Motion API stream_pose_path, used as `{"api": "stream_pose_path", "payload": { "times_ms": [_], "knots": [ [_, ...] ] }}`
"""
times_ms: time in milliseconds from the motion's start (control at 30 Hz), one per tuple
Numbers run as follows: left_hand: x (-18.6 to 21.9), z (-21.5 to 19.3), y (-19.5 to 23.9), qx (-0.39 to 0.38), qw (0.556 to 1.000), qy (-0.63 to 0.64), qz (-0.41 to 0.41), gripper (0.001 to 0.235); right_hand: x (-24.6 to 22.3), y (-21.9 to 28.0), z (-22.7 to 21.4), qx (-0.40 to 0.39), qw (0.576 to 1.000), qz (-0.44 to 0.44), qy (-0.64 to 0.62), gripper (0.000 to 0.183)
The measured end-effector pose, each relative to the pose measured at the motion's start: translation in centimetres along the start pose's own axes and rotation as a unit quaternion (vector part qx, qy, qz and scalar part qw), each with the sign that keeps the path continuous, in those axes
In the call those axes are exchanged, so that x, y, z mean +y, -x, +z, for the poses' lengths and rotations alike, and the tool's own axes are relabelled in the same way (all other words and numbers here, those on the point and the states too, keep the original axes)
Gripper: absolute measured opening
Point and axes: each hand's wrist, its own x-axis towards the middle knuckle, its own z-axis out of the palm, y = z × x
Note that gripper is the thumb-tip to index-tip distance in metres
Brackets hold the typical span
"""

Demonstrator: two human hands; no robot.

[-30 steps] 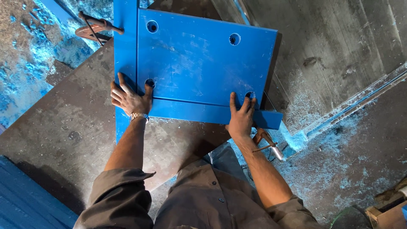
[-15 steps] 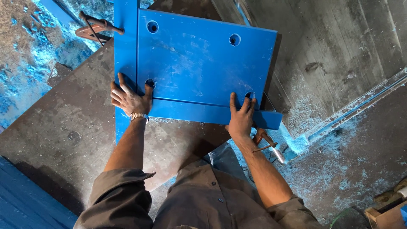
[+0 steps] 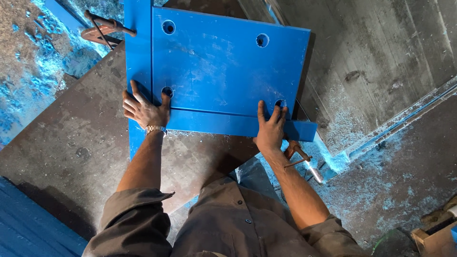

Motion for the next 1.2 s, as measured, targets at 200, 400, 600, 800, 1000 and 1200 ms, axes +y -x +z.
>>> {"api": "stream_pose_path", "payload": {
  "times_ms": [200, 400, 600, 800, 1000, 1200],
  "knots": [
    [0.0, -0.1, 0.0, -0.003, 1.0, 0.001, -0.001, 0.104, 0.1, 0.0, 0.1, 0.017, 1.0, -0.009, 0.003, 0.131],
    [0.0, 0.2, 0.0, -0.003, 1.0, -0.001, -0.003, 0.105, 0.9, -0.1, 2.2, 0.056, 0.998, -0.021, 0.019, 0.124],
    [-0.3, 0.5, 0.1, 0.006, 1.0, -0.003, 0.003, 0.103, 0.3, 0.0, 1.0, 0.051, 0.998, -0.017, 0.017, 0.125],
    [-0.5, 0.9, 0.1, 0.009, 1.0, -0.007, 0.004, 0.105, 0.2, -0.1, 0.7, 0.038, 0.999, -0.01, 0.009, 0.127],
    [-0.6, 1.1, 0.0, 0.016, 1.0, -0.016, 0.007, 0.105, 0.3, -0.1, 1.0, 0.028, 1.0, -0.006, 0.005, 0.121],
    [-0.9, 1.3, 0.1, 0.008, 1.0, -0.021, 0.003, 0.106, 0.3, -0.2, 1.6, 0.031, 0.999, 0.0, 0.01, 0.117]
  ]
}}
